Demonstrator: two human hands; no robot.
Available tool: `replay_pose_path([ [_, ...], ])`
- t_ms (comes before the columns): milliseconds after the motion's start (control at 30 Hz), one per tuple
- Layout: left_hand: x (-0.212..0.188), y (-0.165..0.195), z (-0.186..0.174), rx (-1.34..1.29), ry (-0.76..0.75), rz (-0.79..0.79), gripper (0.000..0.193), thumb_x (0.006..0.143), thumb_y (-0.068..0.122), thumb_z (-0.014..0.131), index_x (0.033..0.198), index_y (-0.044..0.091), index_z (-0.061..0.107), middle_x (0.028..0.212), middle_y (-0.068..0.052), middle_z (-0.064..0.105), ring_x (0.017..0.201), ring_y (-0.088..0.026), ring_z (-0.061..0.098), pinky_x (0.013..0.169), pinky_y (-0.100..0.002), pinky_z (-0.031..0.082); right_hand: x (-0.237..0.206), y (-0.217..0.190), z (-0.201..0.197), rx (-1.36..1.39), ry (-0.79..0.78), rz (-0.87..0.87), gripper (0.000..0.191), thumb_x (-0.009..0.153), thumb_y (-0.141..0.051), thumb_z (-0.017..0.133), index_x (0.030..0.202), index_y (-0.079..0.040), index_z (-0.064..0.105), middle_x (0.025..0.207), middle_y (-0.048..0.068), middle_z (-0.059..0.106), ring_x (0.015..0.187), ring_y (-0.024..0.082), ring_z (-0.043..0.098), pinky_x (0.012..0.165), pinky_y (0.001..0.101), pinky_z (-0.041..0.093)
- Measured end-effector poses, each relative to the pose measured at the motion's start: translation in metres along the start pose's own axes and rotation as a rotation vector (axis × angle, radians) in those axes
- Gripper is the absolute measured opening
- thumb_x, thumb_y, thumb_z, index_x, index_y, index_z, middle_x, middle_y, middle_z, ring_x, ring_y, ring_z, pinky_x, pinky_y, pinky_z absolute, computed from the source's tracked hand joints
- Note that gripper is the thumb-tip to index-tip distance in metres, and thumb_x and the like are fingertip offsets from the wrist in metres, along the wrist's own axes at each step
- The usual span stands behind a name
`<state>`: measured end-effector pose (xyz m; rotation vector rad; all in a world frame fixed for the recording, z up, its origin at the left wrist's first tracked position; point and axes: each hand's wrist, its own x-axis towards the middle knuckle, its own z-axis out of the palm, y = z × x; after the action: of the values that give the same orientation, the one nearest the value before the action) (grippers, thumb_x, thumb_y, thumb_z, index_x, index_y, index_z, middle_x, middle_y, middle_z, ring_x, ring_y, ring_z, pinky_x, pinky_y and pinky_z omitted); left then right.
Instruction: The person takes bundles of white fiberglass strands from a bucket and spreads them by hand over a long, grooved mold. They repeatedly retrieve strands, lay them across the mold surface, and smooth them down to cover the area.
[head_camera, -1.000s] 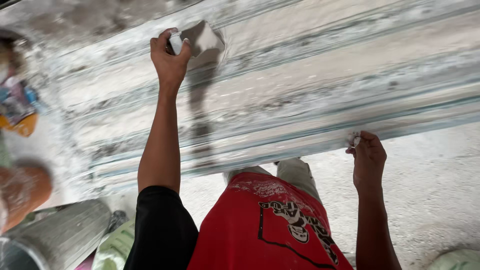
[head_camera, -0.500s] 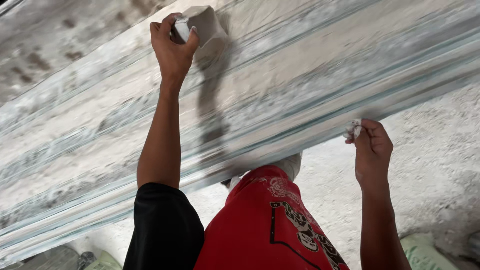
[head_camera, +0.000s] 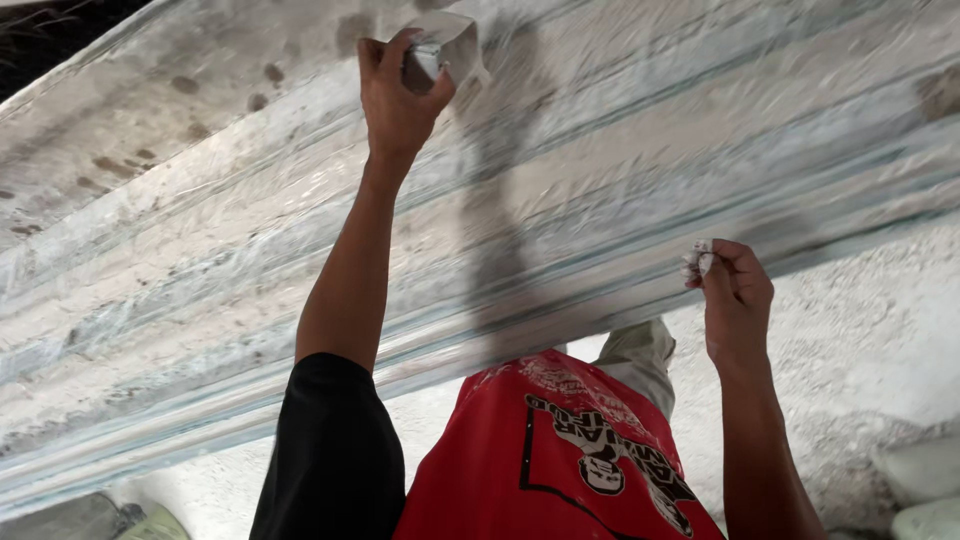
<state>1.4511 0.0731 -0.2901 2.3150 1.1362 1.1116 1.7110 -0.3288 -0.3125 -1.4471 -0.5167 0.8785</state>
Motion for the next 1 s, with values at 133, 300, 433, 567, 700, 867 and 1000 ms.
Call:
replay_pose_path([
  [133, 0.033, 0.065, 0.082, 0.021, 0.006, 0.039, 0.048, 0.087, 0.018, 0.091, 0.126, 0.007, 0.065, 0.116, -0.012, 0.052, 0.098, -0.029, 0.063, 0.082, -0.042, 0.058, 0.093, -0.001, -0.101, 0.027, -0.085, 0.007, 0.015, 0.111, -0.005, 0.053, 0.122, -0.001, 0.062, 0.104, 0.005, 0.067, 0.088, 0.009, 0.061, 0.081, 0.0275, 0.052],
  [300, 0.067, 0.144, 0.167, 0.048, 0.015, -0.001, 0.051, 0.085, 0.016, 0.090, 0.128, 0.009, 0.065, 0.114, -0.013, 0.050, 0.095, -0.027, 0.064, 0.078, -0.038, 0.062, 0.196, -0.038, -0.220, 0.037, -0.123, 0.068, 0.013, 0.113, -0.006, 0.053, 0.122, -0.002, 0.061, 0.102, 0.003, 0.065, 0.087, 0.008, 0.060, 0.080, 0.0272, 0.052],
  [433, 0.096, 0.193, 0.232, 0.126, 0.033, -0.016, 0.055, 0.080, 0.017, 0.091, 0.127, 0.009, 0.064, 0.113, -0.014, 0.050, 0.094, -0.028, 0.063, 0.077, -0.039, 0.061, 0.265, -0.069, -0.273, -0.033, -0.127, 0.058, 0.016, 0.110, -0.006, 0.051, 0.123, -0.002, 0.061, 0.103, 0.001, 0.066, 0.086, 0.007, 0.060, 0.078, 0.0266, 0.053],
  [567, 0.110, 0.236, 0.283, 0.104, 0.072, -0.093, 0.055, 0.077, 0.015, 0.090, 0.125, 0.009, 0.064, 0.113, -0.013, 0.049, 0.094, -0.027, 0.064, 0.075, -0.036, 0.062, 0.303, -0.079, -0.296, -0.100, -0.156, 0.048, 0.016, 0.110, -0.006, 0.051, 0.123, -0.002, 0.060, 0.102, 0.001, 0.066, 0.085, 0.007, 0.061, 0.077, 0.0268, 0.053],
  [700, 0.124, 0.270, 0.322, 0.193, 0.071, -0.012, 0.058, 0.075, 0.016, 0.092, 0.125, 0.008, 0.064, 0.111, -0.013, 0.048, 0.093, -0.028, 0.061, 0.075, -0.041, 0.061, 0.317, -0.077, -0.305, -0.099, -0.217, 0.092, 0.014, 0.111, -0.007, 0.050, 0.118, -0.001, 0.060, 0.101, 0.004, 0.067, 0.087, 0.008, 0.062, 0.078, 0.0269, 0.051],
  [867, 0.149, 0.295, 0.366, 0.238, -0.030, -0.019, 0.067, 0.070, 0.021, 0.094, 0.128, 0.006, 0.063, 0.115, -0.017, 0.049, 0.099, -0.031, 0.063, 0.075, -0.043, 0.066, 0.330, -0.080, -0.316, -0.031, -0.238, 0.125, 0.014, 0.110, -0.007, 0.050, 0.118, -0.002, 0.060, 0.103, 0.003, 0.067, 0.087, 0.008, 0.061, 0.077, 0.0271, 0.050],
  [1000, 0.161, 0.314, 0.401, 0.218, -0.003, 0.017, 0.070, 0.069, 0.024, 0.095, 0.128, 0.007, 0.062, 0.116, -0.016, 0.050, 0.102, -0.032, 0.063, 0.079, -0.046, 0.066, 0.341, -0.084, -0.320, -0.083, -0.201, 0.118, 0.017, 0.108, -0.008, 0.050, 0.121, -0.003, 0.060, 0.102, 0.002, 0.067, 0.084, 0.008, 0.060, 0.076, 0.0279, 0.052],
])
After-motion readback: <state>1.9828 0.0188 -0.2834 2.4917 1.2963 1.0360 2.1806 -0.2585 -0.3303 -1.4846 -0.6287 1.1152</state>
